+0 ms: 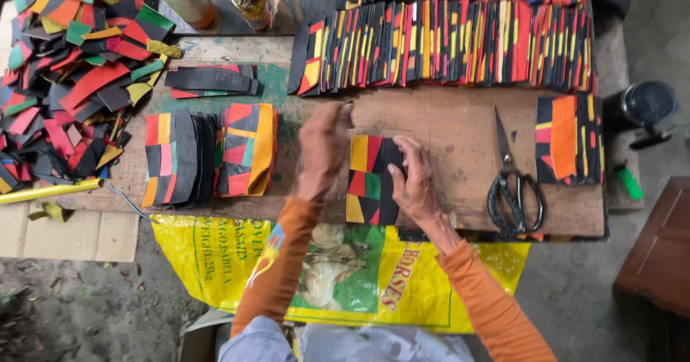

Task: The person assembles small rectangular items made of multicolored rubber pieces. They align and press the pieces together by hand, then use scissors to trim edges. The finished items are stacked on the table.

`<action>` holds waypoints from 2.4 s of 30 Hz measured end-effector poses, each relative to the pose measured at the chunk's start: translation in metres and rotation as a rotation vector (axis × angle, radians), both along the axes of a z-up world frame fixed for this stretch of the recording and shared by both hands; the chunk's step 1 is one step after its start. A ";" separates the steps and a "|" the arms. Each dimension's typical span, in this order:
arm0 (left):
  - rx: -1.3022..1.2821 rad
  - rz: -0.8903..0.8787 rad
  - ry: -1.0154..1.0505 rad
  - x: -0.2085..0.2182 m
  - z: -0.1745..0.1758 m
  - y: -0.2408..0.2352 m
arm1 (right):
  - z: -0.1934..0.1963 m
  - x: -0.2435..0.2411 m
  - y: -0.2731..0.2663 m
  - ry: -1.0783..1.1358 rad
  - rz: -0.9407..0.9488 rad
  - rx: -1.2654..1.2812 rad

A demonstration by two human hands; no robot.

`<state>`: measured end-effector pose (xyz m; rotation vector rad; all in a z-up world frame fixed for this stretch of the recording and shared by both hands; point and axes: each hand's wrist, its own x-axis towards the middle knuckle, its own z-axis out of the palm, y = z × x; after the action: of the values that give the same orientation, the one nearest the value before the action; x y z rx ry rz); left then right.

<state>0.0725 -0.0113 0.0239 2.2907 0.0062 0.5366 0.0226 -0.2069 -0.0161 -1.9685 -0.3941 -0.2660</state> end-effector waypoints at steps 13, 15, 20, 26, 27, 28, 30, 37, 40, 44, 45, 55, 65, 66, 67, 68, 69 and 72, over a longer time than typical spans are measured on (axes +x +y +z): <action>0.125 0.134 0.217 -0.085 -0.010 0.029 | 0.030 0.024 -0.006 0.355 0.147 0.102; 0.113 0.136 0.262 -0.083 -0.010 0.030 | 0.039 0.032 -0.023 0.631 0.320 0.624; 0.255 0.138 0.240 -0.093 -0.002 0.019 | 0.040 0.045 -0.060 0.442 0.285 0.348; 0.298 0.048 -0.176 -0.117 0.032 0.013 | 0.061 0.026 -0.042 0.432 0.250 0.596; 0.091 -0.033 -0.058 -0.124 0.034 0.010 | 0.064 0.020 -0.032 0.432 0.250 0.632; -0.117 -0.112 0.060 -0.129 0.037 0.008 | 0.065 0.014 -0.020 0.432 0.250 0.668; -0.374 -0.141 0.152 -0.120 0.042 0.015 | 0.066 0.012 0.002 0.427 0.263 0.745; -0.628 -0.005 0.079 -0.077 0.060 0.134 | 0.029 -0.019 0.006 0.254 0.038 0.275; -0.403 0.104 0.065 -0.076 0.062 0.169 | 0.010 -0.030 -0.003 0.216 -0.015 0.114; 0.282 0.210 0.173 -0.083 0.059 0.161 | -0.004 -0.034 -0.009 0.017 -0.010 -0.006; 0.288 0.201 0.105 -0.086 0.061 0.158 | -0.005 -0.034 -0.008 0.016 -0.006 -0.004; -0.021 0.269 0.059 -0.124 0.085 0.264 | 0.001 -0.033 -0.006 0.009 0.002 -0.009; 0.615 0.382 -0.168 -0.133 0.084 0.232 | 0.016 -0.033 -0.020 -0.019 -0.038 0.020; 0.581 0.360 -0.238 -0.127 0.087 0.212 | 0.018 -0.033 -0.031 -0.104 -0.094 -0.040; 0.552 0.354 -0.295 -0.131 0.088 0.190 | 0.021 -0.033 -0.045 -0.178 -0.127 -0.102; 0.475 0.280 -0.289 -0.125 0.081 0.163 | 0.022 -0.032 -0.062 -0.154 -0.256 -0.083; 0.398 0.223 -0.285 -0.118 0.073 0.137 | 0.023 -0.027 -0.086 -0.140 -0.371 -0.061; 0.107 -0.051 -0.121 -0.089 0.034 0.037 | 0.021 -0.013 -0.171 -0.111 -0.634 -0.070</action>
<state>-0.0165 0.0262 0.0578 2.3514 -0.1426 0.6621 0.0092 -0.3779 0.0045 -2.1087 0.1690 -0.7737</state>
